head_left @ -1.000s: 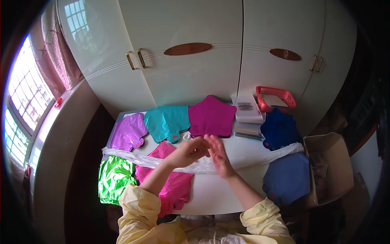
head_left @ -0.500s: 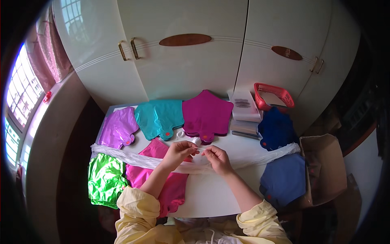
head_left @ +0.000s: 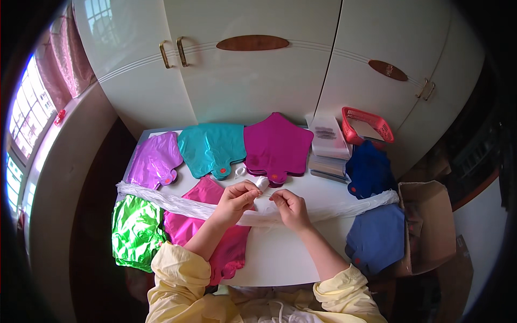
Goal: Assembling colorful plastic components by attaching white straps manually.
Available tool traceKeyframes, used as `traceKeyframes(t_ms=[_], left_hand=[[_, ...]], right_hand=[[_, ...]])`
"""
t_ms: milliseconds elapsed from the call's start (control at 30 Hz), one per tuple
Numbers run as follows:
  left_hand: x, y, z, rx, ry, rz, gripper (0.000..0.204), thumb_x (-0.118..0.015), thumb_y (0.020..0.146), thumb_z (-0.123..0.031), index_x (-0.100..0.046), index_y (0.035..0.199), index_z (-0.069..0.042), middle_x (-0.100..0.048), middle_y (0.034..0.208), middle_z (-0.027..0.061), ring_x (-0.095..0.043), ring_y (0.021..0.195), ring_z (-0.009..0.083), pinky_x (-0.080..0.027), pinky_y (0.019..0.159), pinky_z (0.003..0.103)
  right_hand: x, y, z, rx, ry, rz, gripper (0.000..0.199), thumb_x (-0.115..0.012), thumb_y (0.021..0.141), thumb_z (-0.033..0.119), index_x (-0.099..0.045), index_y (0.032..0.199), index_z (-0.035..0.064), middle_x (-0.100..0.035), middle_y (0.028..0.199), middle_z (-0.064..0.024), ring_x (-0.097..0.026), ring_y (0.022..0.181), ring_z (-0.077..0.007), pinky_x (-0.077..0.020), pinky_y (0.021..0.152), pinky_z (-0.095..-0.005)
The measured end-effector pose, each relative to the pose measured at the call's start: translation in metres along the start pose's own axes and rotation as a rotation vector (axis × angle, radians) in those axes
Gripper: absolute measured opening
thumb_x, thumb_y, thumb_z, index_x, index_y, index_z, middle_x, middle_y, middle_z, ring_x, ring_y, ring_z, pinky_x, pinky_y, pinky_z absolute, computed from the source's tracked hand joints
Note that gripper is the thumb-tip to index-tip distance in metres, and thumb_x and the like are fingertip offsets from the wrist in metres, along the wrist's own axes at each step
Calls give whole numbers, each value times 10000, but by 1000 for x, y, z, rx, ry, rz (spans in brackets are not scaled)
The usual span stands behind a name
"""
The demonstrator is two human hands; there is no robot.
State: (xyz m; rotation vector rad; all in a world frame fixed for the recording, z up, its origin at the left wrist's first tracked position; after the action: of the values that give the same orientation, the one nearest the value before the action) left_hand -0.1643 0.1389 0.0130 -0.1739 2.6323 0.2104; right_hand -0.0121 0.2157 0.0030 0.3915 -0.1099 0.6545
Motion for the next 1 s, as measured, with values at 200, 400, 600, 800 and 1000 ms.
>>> traceKeyframes(t_ms=[200,400,600,800,1000], left_hand=[[-4,-7,5,221,-138,182,111,-568,879,-144,-602,880,-39,-569,761,16,-430,594,49,-308,510,183],[-1,-2,10,1,-34,28,131,-558,882,-118,-611,930,-8,-638,900,74,-547,737,80,-408,623,215],[-18,0,-15,-483,1219,-100,175,-587,772,9,-636,935,-33,-644,964,84,-536,871,202,-441,789,315],[-10,-3,-6,-220,756,83,92,-607,788,-67,-602,875,-37,-583,836,66,-533,901,188,-424,740,319],[-12,-5,-3,-67,-216,59,157,-541,844,-36,-584,995,-24,-572,954,52,-521,959,125,-387,822,274]], right_hand=[[1,0,0,90,-105,-81,228,-521,906,239,-592,845,32,-606,659,-77,-561,561,-130,-424,531,-256],[-8,-2,-6,148,-108,-49,132,-545,870,160,-603,874,42,-613,683,-108,-610,593,-220,-449,538,-307],[-1,-8,16,237,52,167,147,-511,893,133,-601,860,21,-521,623,15,-452,532,-77,-371,513,-227],[11,-6,-1,8,230,-92,159,-496,908,146,-565,863,10,-516,658,29,-436,609,-49,-353,543,-207],[-3,-4,-3,47,4,-26,197,-487,913,163,-587,836,12,-509,630,24,-435,556,-69,-365,522,-220]])
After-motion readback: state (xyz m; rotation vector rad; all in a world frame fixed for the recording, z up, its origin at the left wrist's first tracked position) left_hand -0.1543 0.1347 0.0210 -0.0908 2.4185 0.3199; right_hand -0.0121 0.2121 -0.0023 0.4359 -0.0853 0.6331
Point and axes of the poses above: each hand's wrist, its own y-axis towards the middle knuckle, its own x-axis out of the back of the hand, z = x × y, the point moved 2 cm from there along y, towards the middle knuckle
